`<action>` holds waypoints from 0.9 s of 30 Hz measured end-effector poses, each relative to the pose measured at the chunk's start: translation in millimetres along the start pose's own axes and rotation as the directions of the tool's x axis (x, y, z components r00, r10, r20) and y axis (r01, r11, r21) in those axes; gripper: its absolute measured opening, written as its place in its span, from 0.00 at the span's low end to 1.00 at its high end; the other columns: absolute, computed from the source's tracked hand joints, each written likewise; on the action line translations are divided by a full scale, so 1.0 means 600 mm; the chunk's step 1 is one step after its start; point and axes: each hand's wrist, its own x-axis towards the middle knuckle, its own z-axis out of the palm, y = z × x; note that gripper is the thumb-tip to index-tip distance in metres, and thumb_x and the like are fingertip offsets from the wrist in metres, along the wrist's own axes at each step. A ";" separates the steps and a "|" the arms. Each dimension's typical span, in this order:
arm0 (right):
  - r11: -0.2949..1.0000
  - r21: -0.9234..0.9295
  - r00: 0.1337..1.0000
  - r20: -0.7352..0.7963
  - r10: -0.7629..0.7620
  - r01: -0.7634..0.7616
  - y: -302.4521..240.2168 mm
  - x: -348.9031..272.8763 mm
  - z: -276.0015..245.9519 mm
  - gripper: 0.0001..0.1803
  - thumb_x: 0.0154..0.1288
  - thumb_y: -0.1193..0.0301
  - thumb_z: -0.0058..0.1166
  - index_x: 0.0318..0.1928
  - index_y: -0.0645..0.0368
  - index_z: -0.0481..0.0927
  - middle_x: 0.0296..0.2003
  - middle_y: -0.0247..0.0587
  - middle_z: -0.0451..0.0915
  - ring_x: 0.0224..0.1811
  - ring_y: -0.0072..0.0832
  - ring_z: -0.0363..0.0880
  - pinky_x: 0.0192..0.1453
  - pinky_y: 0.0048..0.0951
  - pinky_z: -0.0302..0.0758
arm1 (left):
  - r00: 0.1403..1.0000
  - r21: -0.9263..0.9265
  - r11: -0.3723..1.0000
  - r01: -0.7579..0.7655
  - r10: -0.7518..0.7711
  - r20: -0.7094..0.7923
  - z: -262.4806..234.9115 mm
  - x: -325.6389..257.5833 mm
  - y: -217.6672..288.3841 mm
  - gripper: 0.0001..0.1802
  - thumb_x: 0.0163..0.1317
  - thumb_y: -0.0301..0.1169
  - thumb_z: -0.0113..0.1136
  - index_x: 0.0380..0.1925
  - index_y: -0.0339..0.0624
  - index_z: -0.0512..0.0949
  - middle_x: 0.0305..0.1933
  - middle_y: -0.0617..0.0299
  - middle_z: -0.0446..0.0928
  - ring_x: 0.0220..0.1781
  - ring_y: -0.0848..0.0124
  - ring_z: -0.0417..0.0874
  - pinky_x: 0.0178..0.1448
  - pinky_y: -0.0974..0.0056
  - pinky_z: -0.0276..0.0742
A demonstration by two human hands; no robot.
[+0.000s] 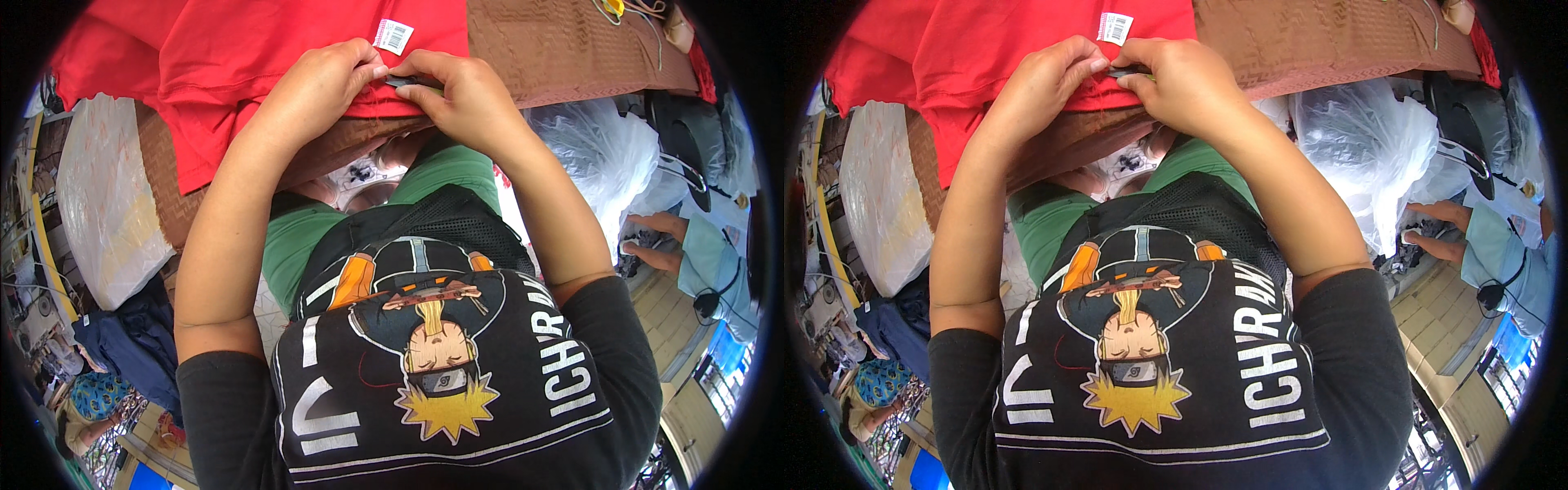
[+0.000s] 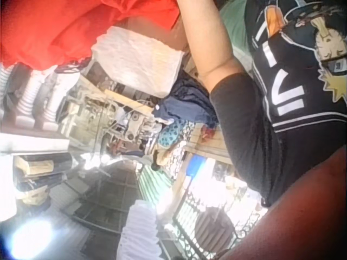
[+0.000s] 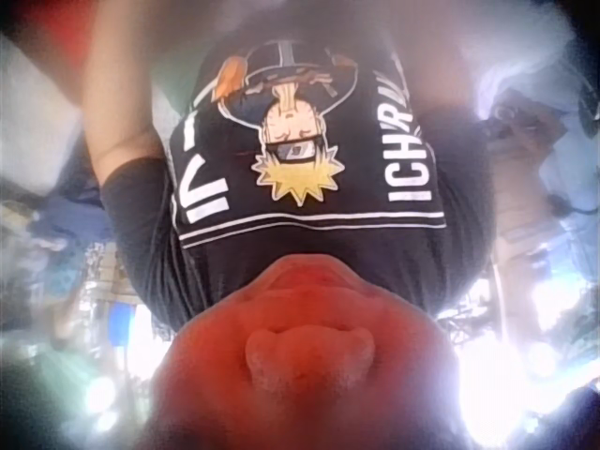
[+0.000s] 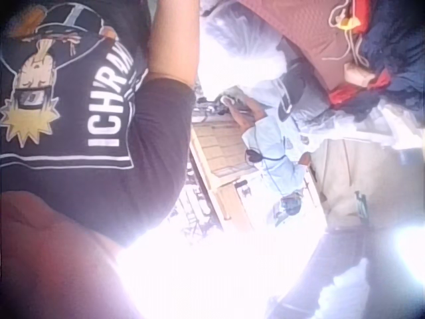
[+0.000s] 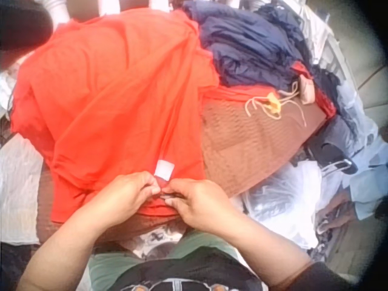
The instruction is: The person trims loose threads from red shirts using snips and folds them into a stack on a table.
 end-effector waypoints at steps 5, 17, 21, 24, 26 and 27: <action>0.999 -0.032 0.998 -0.049 -0.031 0.030 0.002 -0.015 -0.022 0.09 0.61 0.71 0.59 0.41 0.62 0.81 0.34 0.43 0.84 0.37 0.29 0.83 0.42 0.29 0.75 | 0.966 0.062 0.970 -0.234 0.225 0.127 -0.050 -0.056 0.015 0.12 0.59 0.34 0.63 0.32 0.33 0.79 0.30 0.56 0.78 0.35 0.61 0.80 0.43 0.62 0.74; 0.973 0.194 0.988 -0.065 0.137 -0.122 0.036 -0.020 -0.012 0.11 0.62 0.72 0.58 0.45 0.61 0.79 0.37 0.35 0.82 0.43 0.19 0.77 0.49 0.25 0.73 | 0.971 0.169 0.980 -0.110 0.142 -0.190 0.043 -0.040 0.004 0.10 0.55 0.27 0.64 0.38 0.44 0.82 0.47 0.60 0.76 0.48 0.63 0.79 0.50 0.62 0.76; 0.982 0.156 0.992 -0.054 0.113 -0.103 0.035 -0.018 -0.015 0.12 0.63 0.71 0.58 0.46 0.61 0.79 0.38 0.35 0.82 0.44 0.21 0.77 0.51 0.25 0.72 | 0.982 -0.002 0.996 -0.086 0.085 -0.167 0.032 -0.046 -0.001 0.07 0.53 0.27 0.65 0.33 0.40 0.82 0.42 0.60 0.77 0.45 0.64 0.80 0.48 0.64 0.75; 0.978 0.186 0.993 -0.054 0.105 -0.093 0.047 -0.017 -0.011 0.13 0.64 0.71 0.58 0.47 0.62 0.78 0.39 0.35 0.83 0.42 0.20 0.77 0.49 0.23 0.73 | 0.998 -0.007 0.998 -0.065 0.065 -0.026 -0.009 -0.063 0.008 0.07 0.51 0.28 0.67 0.30 0.38 0.81 0.39 0.60 0.77 0.42 0.64 0.80 0.47 0.64 0.75; 0.945 0.291 0.987 -0.016 0.158 -0.147 0.054 -0.018 -0.012 0.13 0.64 0.70 0.57 0.48 0.62 0.78 0.39 0.35 0.83 0.38 0.17 0.77 0.46 0.21 0.72 | 0.989 0.068 0.996 -0.054 0.044 0.142 -0.039 -0.090 0.022 0.09 0.49 0.30 0.69 0.28 0.37 0.81 0.37 0.60 0.78 0.41 0.64 0.80 0.46 0.63 0.75; 0.904 0.374 0.977 0.031 0.210 -0.206 0.055 -0.018 -0.017 0.13 0.65 0.69 0.57 0.48 0.61 0.78 0.40 0.35 0.83 0.36 0.16 0.76 0.44 0.20 0.72 | 0.970 0.120 0.991 -0.055 0.025 0.241 -0.050 -0.102 0.019 0.12 0.44 0.32 0.72 0.24 0.37 0.81 0.36 0.60 0.77 0.39 0.63 0.79 0.43 0.62 0.74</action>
